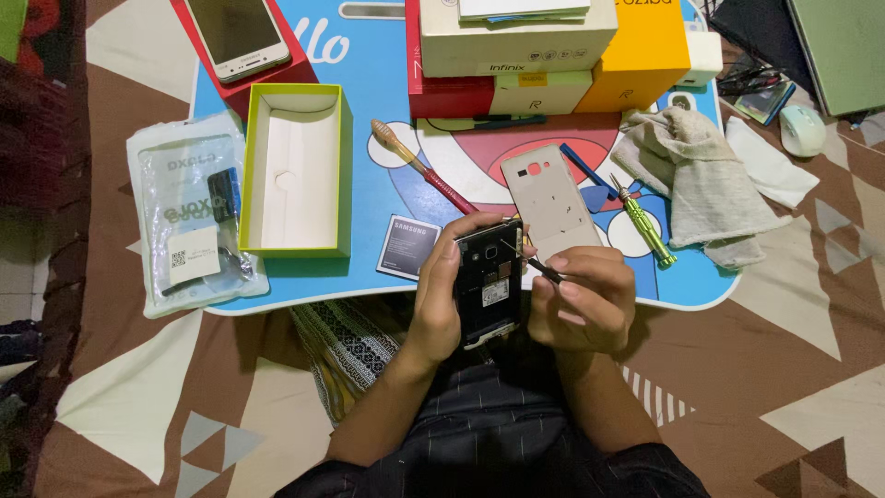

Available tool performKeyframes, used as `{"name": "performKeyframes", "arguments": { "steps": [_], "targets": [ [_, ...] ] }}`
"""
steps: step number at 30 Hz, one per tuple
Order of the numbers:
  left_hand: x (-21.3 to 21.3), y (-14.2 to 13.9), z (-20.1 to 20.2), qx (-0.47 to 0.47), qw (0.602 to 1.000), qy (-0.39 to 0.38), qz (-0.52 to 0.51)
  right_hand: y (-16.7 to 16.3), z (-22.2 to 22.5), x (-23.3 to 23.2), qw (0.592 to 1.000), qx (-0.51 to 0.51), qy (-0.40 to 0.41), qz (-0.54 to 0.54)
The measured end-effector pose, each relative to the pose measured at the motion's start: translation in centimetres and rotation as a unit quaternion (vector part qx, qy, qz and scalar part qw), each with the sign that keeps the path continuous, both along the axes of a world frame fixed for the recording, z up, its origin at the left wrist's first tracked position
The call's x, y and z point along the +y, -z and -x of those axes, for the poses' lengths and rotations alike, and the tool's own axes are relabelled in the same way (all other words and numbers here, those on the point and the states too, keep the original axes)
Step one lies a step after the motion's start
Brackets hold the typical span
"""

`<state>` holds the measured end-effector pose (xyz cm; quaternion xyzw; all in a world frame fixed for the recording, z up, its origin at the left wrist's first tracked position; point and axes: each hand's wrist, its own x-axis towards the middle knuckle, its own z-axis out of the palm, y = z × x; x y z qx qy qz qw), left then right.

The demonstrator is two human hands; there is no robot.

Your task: The person sits on a bed with a lap tray and works on a Samsung smartphone, using a screwdriver to unscrew and pry at the phone's back while holding it. Phone boxes, a battery, and packaging materials sit on the tray around them as they manipulate the phone's rear components.

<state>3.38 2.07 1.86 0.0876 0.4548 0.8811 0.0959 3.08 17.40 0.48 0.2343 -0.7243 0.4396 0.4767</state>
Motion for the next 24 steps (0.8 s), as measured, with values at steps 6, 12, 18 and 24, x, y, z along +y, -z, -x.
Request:
{"name": "performKeyframes", "arguments": {
  "steps": [6,12,18,24],
  "targets": [
    [0.1,-0.1,-0.1,-0.006,1.000,0.000,-0.002,0.1,-0.1,0.0,0.999,-0.011,-0.011,0.034],
    [0.0,-0.4,-0.1,-0.006,1.000,0.002,-0.009,-0.7,-0.1,0.0,1.000,-0.007,0.004,0.001],
    [0.1,-0.5,-0.1,-0.027,1.000,0.000,-0.014,-0.6,0.3,-0.2,0.999,0.020,-0.028,0.024],
    [0.1,-0.4,-0.1,-0.008,1.000,-0.003,-0.016,-0.4,-0.1,-0.1,0.999,-0.013,-0.008,0.033]
  ]
}}
